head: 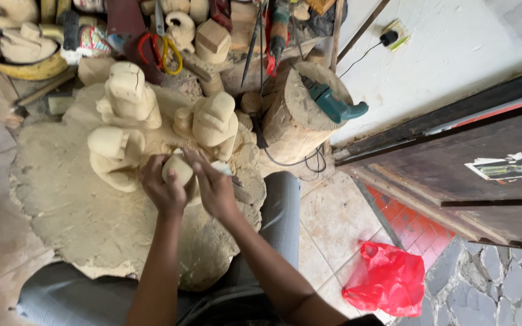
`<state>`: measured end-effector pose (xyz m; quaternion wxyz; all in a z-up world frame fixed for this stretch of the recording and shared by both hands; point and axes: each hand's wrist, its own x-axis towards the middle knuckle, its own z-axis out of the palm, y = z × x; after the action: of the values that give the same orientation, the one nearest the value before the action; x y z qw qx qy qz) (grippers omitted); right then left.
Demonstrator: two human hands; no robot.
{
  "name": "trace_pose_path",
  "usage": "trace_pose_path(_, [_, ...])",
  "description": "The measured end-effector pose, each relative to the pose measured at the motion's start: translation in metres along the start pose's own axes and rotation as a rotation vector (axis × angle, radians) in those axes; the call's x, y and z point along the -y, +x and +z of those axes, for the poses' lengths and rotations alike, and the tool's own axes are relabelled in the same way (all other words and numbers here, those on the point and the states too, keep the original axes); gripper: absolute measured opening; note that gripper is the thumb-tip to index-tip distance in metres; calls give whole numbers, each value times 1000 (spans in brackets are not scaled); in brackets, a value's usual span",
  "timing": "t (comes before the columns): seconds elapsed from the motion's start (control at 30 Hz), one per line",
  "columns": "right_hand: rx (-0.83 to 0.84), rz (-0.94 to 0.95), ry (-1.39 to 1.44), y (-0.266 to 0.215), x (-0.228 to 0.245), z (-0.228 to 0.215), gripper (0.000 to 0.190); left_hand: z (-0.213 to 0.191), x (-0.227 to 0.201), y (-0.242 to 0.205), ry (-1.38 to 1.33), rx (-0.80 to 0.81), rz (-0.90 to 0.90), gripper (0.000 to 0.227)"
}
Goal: Carving and refining details on wooden sculptures using a small hand tool
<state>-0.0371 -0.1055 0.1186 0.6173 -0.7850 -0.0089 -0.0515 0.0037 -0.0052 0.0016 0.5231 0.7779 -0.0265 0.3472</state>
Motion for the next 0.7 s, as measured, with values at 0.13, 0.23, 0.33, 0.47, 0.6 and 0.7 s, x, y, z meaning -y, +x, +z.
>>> trace_pose_path(0.13, [-3, 30, 19, 9, -7, -4, 35, 3, 4, -2, -19, -3, 0, 70])
trace_pose_path(0.23, [17, -23, -12, -5, 8, -3, 33, -3, -5, 2, -3, 0, -12, 67])
trace_pose_path(0.33, [-22, -119, -35, -3, -6, -3, 30, -2, -8, 5, -10, 7, -13, 68])
trace_pose_path(0.47, [20, -62, -75, 13, -32, -3, 33, 2, 8, -4, -8, 2, -11, 70])
trace_pose_path(0.6, [34, -31, -85, -6, 10, -5, 33, 2, -9, 4, 0, -3, -17, 67])
trace_pose_path(0.7, [21, -81, -81, -4, -8, 1, 31, 2, 6, -3, -15, 9, -11, 66])
